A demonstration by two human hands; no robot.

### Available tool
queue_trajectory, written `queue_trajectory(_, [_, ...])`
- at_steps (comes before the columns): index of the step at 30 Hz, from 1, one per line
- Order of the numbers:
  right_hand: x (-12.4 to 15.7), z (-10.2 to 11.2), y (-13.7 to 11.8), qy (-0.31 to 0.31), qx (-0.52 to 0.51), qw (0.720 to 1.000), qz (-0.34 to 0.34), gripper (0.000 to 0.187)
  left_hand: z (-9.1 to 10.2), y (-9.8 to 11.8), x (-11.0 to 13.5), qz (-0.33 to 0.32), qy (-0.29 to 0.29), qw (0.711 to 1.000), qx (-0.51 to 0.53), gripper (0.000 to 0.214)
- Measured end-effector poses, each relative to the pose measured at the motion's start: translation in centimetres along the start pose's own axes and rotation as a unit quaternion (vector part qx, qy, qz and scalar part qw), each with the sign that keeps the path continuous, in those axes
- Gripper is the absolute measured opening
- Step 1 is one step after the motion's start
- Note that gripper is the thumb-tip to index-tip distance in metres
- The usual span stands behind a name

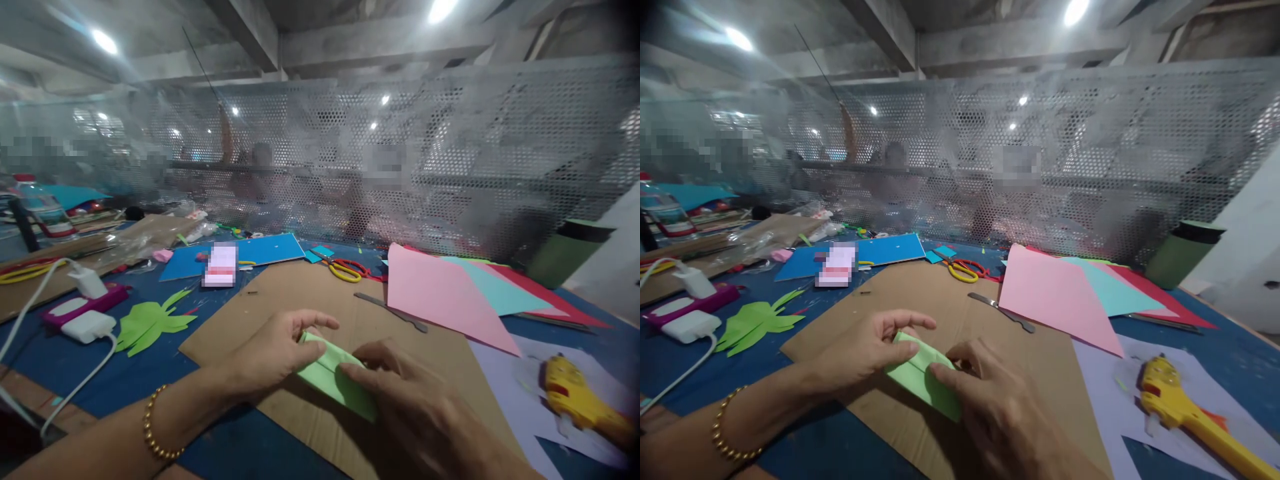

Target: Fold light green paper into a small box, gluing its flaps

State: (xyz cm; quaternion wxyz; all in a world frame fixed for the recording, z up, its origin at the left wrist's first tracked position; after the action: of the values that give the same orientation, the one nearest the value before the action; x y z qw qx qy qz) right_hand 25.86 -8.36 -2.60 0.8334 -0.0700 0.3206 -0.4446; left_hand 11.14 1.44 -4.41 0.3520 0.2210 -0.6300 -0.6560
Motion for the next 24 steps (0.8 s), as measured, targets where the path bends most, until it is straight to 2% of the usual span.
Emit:
queue_trajectory(2, [0.1, 0.6, 0.6, -0.007, -0.076, 0.997, -0.033, 0.04, 0.4, 0.8, 0.2, -0.047, 0.051, 0.994, -0.08, 0.042])
queue_trajectory(4, [0.4, 1.3, 1.8, 0.028, -0.107, 0.99, -0.082, 0.046, 0.6, 1.3, 0.5, -0.084, 0.089, 0.984, -0.132, 0.04])
queue_trajectory(6, [0.6, 1.3, 2.8, 0.054, -0.113, 0.984, -0.128, 0.044, 0.5, 1.4, 0.6, -0.101, 0.103, 0.976, -0.166, 0.039])
queue_trajectory(9, [0.3, 0.0, 3.3, 0.015, -0.123, 0.98, -0.155, 0.035, 0.1, 1.1, 0.7, -0.109, 0.09, 0.974, -0.179, 0.038])
queue_trajectory(12, [-0.4, -0.8, 2.9, -0.022, -0.123, 0.982, -0.142, 0.038, -0.2, 1.0, 0.9, -0.116, 0.071, 0.974, -0.182, 0.035])
queue_trajectory(19, [-0.4, -0.8, 3.9, -0.005, -0.21, 0.961, -0.179, 0.042, -0.7, 1.4, 1.2, -0.12, 0.061, 0.976, -0.172, 0.033])
queue_trajectory(24, [-0.3, -0.3, 4.5, 0.033, -0.189, 0.964, -0.186, 0.041, -0.9, 0.9, 0.7, -0.113, 0.056, 0.982, -0.14, 0.032])
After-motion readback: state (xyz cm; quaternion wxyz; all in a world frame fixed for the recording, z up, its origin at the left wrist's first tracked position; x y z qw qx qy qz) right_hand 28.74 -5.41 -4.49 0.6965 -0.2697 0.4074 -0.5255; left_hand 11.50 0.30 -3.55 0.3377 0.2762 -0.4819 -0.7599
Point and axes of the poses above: each hand's wrist, its own x-axis away from the middle knuckle, its own z-axis out of the back of the hand, y = z × x, the point moved 6 cm from there along -x, towards the middle knuckle, and after that the axes turned 8 degrees about z, right-handed, at the moved point
